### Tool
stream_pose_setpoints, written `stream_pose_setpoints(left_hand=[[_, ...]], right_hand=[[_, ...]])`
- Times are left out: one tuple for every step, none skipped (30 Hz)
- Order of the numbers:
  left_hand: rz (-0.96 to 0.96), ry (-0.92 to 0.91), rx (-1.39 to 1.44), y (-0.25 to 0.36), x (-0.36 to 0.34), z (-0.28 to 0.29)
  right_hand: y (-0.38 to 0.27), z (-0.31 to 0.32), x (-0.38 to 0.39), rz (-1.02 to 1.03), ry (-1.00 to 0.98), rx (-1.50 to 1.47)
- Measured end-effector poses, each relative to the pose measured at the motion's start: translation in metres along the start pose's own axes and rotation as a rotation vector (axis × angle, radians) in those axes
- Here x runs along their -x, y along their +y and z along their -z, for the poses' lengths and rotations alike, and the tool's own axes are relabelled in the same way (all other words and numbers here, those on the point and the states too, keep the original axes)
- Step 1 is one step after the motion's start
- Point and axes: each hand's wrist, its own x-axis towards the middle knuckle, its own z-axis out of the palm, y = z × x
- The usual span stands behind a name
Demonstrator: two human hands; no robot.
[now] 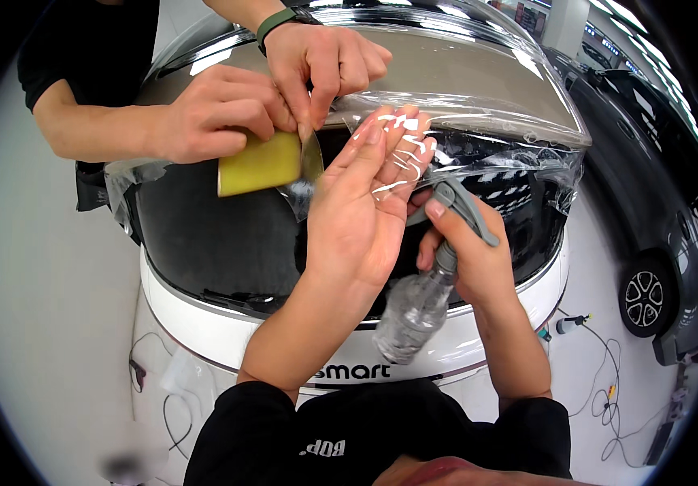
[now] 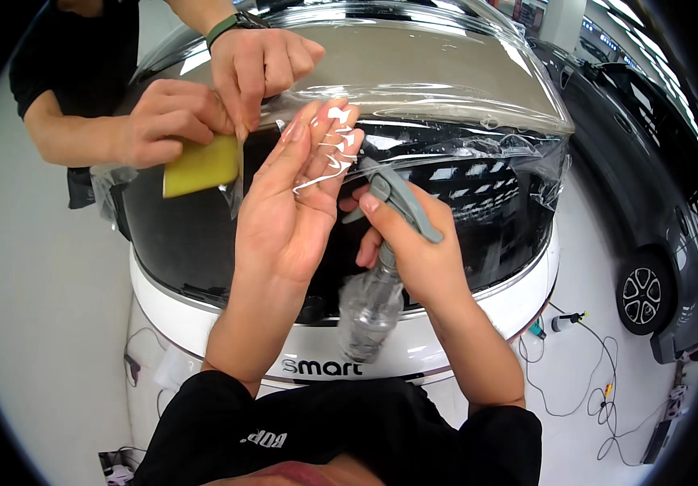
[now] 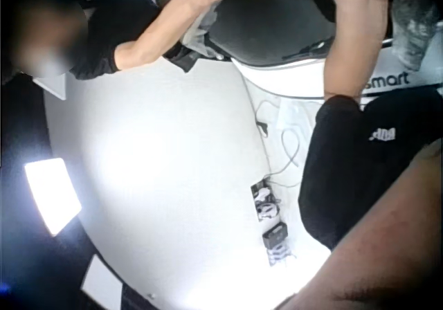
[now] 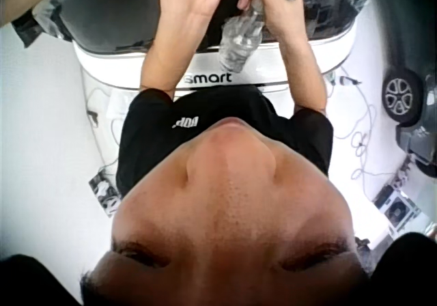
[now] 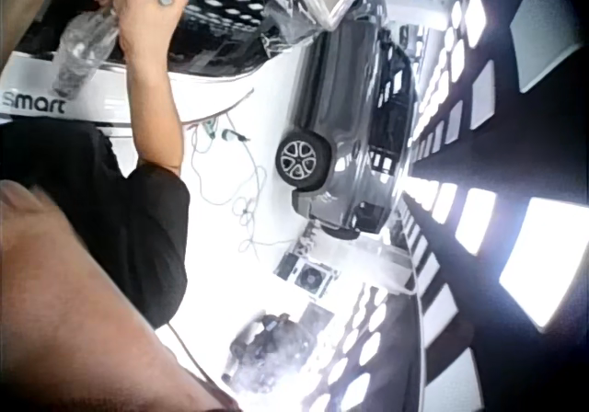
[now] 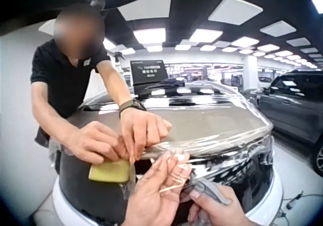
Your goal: The person applies a protective film to the rear spoiler of a white car. They use a spray bottle to wet the surface and a squeegee to smooth the film, removing air bubbles and excess liquid. The person also uses their hands to position the film and a knife to trim the edges.
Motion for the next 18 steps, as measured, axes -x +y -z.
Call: stream_pose_setpoints(left_hand=[[0.008, -0.006, -0.007, 0.001, 0.001, 0.0], [0.005, -0.001, -0.042, 0.001, 0.003, -0.002], [0.006, 0.0, -0.037, 0.002, 0.004, -0.004], [0.006, 0.001, -0.042, 0.003, 0.004, -0.005], [0.006, 0.003, -0.047, 0.003, 0.005, -0.007], [0.01, -0.004, -0.04, 0.004, 0.004, -0.006], [0.009, -0.006, -0.037, 0.004, 0.004, -0.006], [0.011, -0.007, -0.035, 0.004, 0.003, -0.006], [0.009, -0.007, -0.034, 0.005, 0.002, -0.006], [0.004, -0.009, -0.034, 0.006, 0.003, -0.005], [0.014, -0.019, -0.018, 0.006, 0.003, -0.004], [0.025, -0.026, 0.0, 0.005, 0.004, -0.004], [0.02, -0.024, 0.0, 0.005, 0.006, -0.004], [0.019, -0.013, -0.003, 0.006, 0.007, -0.005], [0.026, -0.002, -0.003, 0.005, 0.007, -0.005], [0.029, 0.0, 0.001, 0.004, 0.007, -0.004], [0.041, 0.002, 0.001, 0.004, 0.005, -0.002], [0.048, 0.004, -0.002, 0.003, 0.005, -0.002]], right_hand=[[0.005, 0.0, -0.006, 0.012, -0.014, -0.073], [0.011, -0.001, -0.011, 0.031, -0.011, -0.132], [0.015, -0.003, -0.014, 0.029, -0.01, -0.127], [0.017, -0.004, -0.017, 0.049, -0.031, -0.184], [0.019, -0.005, -0.017, 0.07, -0.052, -0.242], [0.02, -0.008, -0.019, 0.075, -0.06, -0.254], [0.02, -0.01, -0.02, 0.077, -0.06, -0.251], [0.02, -0.011, -0.023, 0.083, -0.05, -0.261], [0.02, -0.014, -0.025, 0.09, -0.044, -0.274], [0.017, -0.019, -0.027, 0.086, 0.058, -0.265], [0.017, -0.019, -0.029, 0.089, 0.053, -0.264], [0.021, -0.016, -0.031, 0.131, 0.059, -0.255], [0.022, -0.016, -0.033, 0.173, 0.066, -0.247], [0.02, -0.017, -0.033, 0.164, 0.089, -0.246], [0.018, -0.018, -0.034, 0.161, 0.091, -0.243], [0.017, -0.018, -0.034, 0.139, 0.092, -0.263], [0.017, -0.018, -0.035, 0.116, 0.094, -0.284], [0.017, -0.018, -0.035, 0.114, 0.093, -0.283]])
